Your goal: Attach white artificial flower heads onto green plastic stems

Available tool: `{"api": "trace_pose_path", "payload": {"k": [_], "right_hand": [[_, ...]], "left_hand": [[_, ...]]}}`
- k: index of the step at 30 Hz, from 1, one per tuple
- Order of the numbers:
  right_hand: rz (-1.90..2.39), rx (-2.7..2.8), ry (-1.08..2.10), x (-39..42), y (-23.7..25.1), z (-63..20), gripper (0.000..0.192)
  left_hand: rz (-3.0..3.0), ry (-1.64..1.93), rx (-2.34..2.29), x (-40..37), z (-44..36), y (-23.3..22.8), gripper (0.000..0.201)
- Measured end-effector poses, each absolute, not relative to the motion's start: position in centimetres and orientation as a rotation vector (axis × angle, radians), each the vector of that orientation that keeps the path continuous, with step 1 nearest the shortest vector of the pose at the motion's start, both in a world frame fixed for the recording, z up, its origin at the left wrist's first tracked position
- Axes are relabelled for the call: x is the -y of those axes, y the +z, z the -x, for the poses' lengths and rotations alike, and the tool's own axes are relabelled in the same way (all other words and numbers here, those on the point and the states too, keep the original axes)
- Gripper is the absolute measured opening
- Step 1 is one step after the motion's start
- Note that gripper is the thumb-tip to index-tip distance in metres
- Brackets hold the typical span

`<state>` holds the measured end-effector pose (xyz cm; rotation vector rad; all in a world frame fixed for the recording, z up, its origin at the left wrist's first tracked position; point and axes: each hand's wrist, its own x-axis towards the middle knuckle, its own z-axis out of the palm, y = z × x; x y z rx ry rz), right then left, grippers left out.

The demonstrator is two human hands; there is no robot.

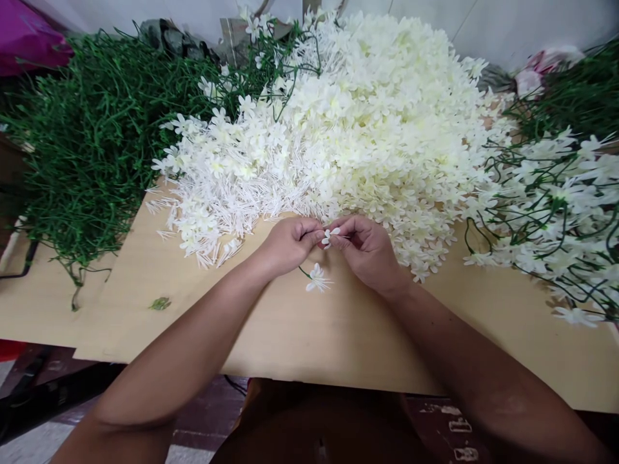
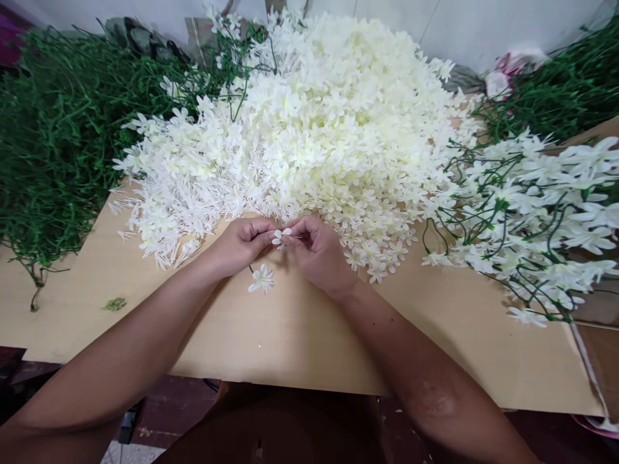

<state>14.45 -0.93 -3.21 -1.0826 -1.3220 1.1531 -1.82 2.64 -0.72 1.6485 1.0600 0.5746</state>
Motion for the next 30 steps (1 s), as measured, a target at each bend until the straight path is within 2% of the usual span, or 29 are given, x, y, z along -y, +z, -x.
{"api": "trace_pose_path", "payload": {"k": [8,15,23,30], "right_hand": [[1.083,1.382,1.119,0.9,-3.5,-14.5,0.013],[1.123,1.367,1.144,0.7,-3.6,-14.4,0.012],[1.153,1.334,1.123,0.5,-3.7,-14.1,0.021],[1.123,1.267,1.404,0.3,-2.3,-15.3,0.035]], "left_hand": [[-1.671,0.534,-1.161,-2.5,1.6,-1.1,0.021],[-1.722,0.520,-1.172,-2.5,1.5,-1.2,0.019],[-1.735,0.544,-1.177,-2.5,1.5,-1.2,0.020],[-1.776,0.601,-1.129,-2.9,1.9,-1.3,0.025]]}}
